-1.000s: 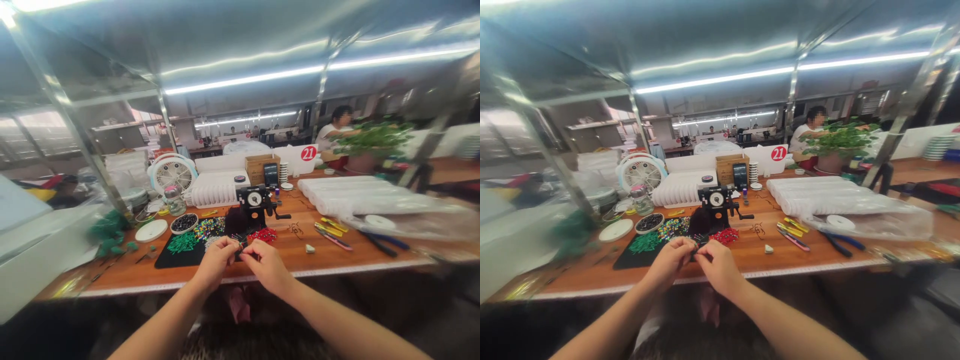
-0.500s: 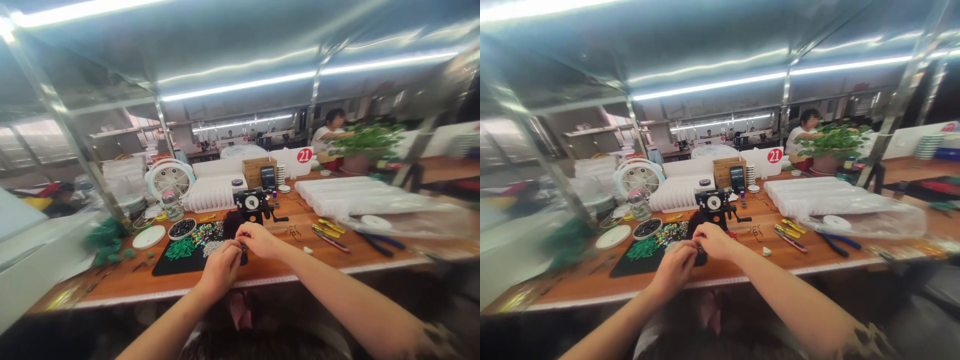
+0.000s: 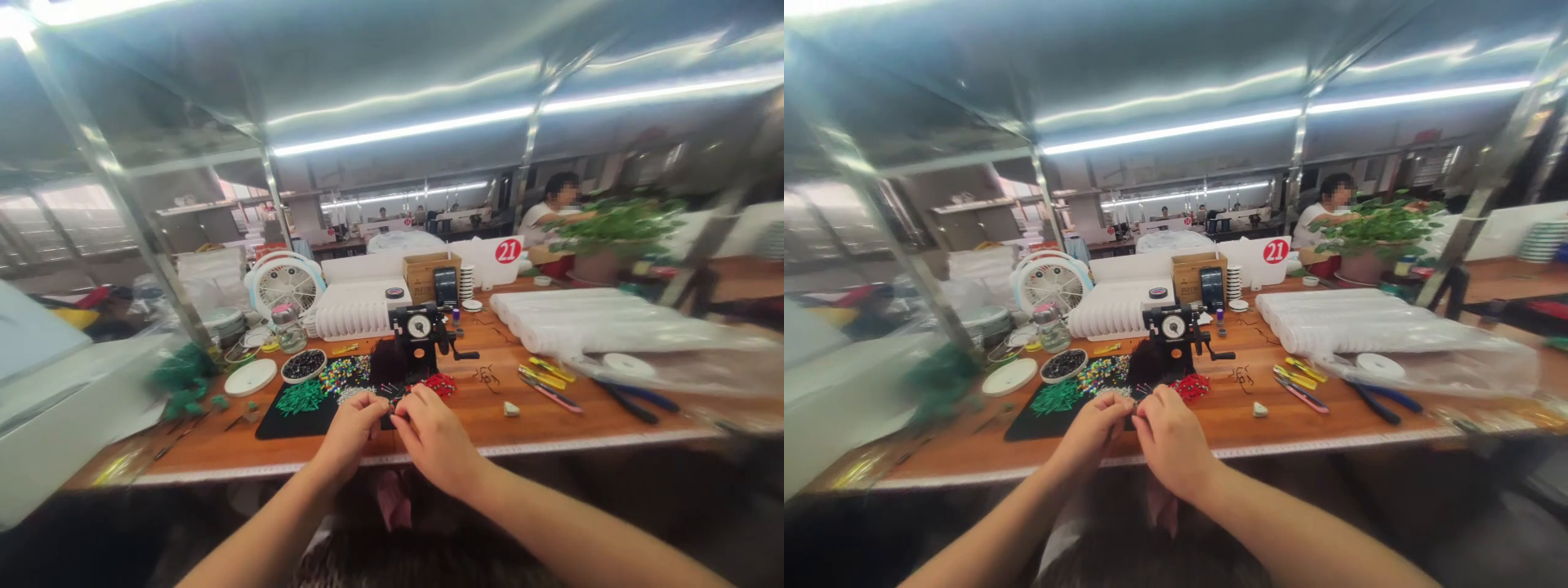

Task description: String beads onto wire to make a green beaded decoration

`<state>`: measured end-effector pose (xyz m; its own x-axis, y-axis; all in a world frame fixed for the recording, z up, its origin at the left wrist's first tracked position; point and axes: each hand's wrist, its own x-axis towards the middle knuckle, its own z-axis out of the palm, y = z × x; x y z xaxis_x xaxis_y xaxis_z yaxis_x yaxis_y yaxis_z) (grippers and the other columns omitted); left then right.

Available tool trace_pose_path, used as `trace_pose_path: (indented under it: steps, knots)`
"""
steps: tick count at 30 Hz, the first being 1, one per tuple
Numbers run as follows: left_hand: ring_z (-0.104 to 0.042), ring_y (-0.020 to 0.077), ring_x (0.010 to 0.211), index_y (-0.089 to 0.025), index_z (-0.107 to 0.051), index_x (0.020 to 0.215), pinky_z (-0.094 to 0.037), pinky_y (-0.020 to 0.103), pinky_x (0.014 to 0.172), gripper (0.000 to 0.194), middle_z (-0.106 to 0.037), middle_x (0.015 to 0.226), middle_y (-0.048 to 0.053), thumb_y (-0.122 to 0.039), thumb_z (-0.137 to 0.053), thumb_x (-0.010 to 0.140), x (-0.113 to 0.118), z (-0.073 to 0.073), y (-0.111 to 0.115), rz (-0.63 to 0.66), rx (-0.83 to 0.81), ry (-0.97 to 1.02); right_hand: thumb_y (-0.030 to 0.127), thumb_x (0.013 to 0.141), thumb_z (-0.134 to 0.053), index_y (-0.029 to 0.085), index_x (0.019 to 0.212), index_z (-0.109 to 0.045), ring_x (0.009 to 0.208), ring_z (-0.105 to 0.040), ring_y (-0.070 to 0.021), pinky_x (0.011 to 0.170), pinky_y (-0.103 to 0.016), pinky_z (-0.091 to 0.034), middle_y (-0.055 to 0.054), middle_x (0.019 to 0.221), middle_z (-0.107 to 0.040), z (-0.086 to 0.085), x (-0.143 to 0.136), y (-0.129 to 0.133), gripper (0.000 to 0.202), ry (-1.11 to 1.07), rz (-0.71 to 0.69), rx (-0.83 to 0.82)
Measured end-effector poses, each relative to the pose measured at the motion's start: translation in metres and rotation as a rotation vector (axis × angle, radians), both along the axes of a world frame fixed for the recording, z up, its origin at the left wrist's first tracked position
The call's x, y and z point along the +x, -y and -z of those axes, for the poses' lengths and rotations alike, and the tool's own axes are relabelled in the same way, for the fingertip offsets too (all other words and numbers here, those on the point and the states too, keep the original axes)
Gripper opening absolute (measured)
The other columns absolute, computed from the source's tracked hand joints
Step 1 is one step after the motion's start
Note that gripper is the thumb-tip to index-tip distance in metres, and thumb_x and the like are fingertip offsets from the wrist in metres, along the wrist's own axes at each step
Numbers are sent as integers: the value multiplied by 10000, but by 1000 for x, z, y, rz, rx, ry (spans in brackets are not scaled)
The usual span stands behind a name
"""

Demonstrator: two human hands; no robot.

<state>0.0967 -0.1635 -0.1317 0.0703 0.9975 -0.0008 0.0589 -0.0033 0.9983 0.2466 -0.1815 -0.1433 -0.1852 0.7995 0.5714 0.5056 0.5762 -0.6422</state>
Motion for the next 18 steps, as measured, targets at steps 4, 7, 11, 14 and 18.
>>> trace_pose_path:
  steps: [4, 7, 11, 14, 18]
  knots:
    - [-285, 76, 395, -167, -522, 602, -171, 214, 426, 203, -371, 404, -73, -334, -615, 669, 2, 3, 1, -9, -3, -5, 243, 774, -624, 151, 683, -614, 594, -535, -164, 544, -257, -417, -15, 630, -588, 2, -4, -7, 130, -56, -64, -307]
    - [-288, 83, 392, -164, -546, 632, -171, 216, 418, 184, -380, 415, -68, -332, -591, 689, 2, 2, 1, 0, 33, -57, 177, 816, -548, 154, 660, -621, 633, -538, -163, 588, -259, -427, -19, 644, -587, 7, -5, -6, 173, -57, -92, -272]
    - [-447, 127, 521, -173, -587, 636, -333, 231, 497, 139, -534, 571, -10, -296, -607, 697, -1, -7, 2, 30, 171, -179, 136, 875, -439, 168, 780, -624, 882, -515, -227, 798, -352, -432, -95, 878, -566, 3, 2, -3, 210, 135, -80, 229]
    - [-544, 188, 820, -193, -645, 732, -419, 282, 750, 92, -613, 838, 45, -234, -570, 766, -5, -9, 5, 68, 406, -371, 99, 884, -394, 169, 826, -599, 848, -518, -192, 780, -317, -445, -86, 920, -527, -9, 4, -16, 225, 166, -156, 238]
    - [-563, 209, 878, -197, -628, 830, -444, 328, 768, 229, -586, 1030, 102, -162, -404, 859, -6, -3, 7, 88, 792, -853, 57, 837, -455, 168, 761, -592, 712, -525, -139, 672, -258, -434, -21, 796, -547, -25, 3, -50, 192, 107, -169, -2]
